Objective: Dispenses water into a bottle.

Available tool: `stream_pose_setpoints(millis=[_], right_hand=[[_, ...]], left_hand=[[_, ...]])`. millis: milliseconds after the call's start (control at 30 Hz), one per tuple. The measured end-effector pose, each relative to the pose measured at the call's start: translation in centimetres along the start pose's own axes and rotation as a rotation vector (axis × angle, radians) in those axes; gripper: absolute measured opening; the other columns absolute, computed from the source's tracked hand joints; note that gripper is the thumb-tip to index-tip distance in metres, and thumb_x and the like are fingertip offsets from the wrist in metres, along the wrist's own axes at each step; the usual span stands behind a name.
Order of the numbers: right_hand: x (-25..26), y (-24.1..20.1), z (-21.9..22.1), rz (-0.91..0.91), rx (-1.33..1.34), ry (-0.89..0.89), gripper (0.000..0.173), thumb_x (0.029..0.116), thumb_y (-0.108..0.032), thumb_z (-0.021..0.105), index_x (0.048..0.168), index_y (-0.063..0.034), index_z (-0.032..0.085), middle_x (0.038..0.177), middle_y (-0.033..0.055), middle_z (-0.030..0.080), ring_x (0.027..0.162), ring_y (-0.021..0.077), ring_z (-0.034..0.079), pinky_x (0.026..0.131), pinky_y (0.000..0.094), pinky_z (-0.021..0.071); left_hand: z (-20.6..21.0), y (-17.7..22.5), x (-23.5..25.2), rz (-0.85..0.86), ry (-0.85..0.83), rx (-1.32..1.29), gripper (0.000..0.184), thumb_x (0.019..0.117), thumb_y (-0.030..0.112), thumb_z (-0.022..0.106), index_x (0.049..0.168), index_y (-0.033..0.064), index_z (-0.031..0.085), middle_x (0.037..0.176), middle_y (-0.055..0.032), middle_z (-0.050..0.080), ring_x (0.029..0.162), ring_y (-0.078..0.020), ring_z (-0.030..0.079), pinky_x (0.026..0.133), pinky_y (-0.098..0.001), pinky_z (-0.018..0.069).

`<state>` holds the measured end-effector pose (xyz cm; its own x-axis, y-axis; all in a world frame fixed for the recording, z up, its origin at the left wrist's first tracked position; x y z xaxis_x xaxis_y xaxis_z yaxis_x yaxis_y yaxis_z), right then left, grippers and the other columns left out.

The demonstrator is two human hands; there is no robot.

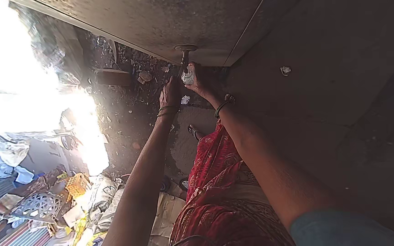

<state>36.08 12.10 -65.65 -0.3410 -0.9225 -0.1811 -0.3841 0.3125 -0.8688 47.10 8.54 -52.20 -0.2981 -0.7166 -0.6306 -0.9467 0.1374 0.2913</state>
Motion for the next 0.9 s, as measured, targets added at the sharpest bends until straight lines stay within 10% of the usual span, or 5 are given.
stream_pose_setpoints(millis=[900], right_hand=[[-0.1,0.7,0.0,0.003,0.025,0.027,0.087,0.0672,-0.013,0.091,0.140,0.0066,0.049,0.133,0.0286,0.059,0.127,0.0416,0.057,0.109,0.0494,0.0448]], left_hand=[[-2.4,0.4,0.3,0.024,-0.030,0.377,0.037,0.1110,0.023,0.039,0.144,0.0109,0.052,0.115,-0.0232,0.069,0.108,-0.0432,0.068,0.091,-0.0621,0.0510]])
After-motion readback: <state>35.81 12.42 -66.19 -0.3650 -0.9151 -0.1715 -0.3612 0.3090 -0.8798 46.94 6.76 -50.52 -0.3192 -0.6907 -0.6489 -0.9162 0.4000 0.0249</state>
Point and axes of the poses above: each hand's wrist, its own x-axis towards the middle knuckle, its own z-axis out of the palm, y = z × x, the point moved 6 cm from there along x, towards the middle knuckle
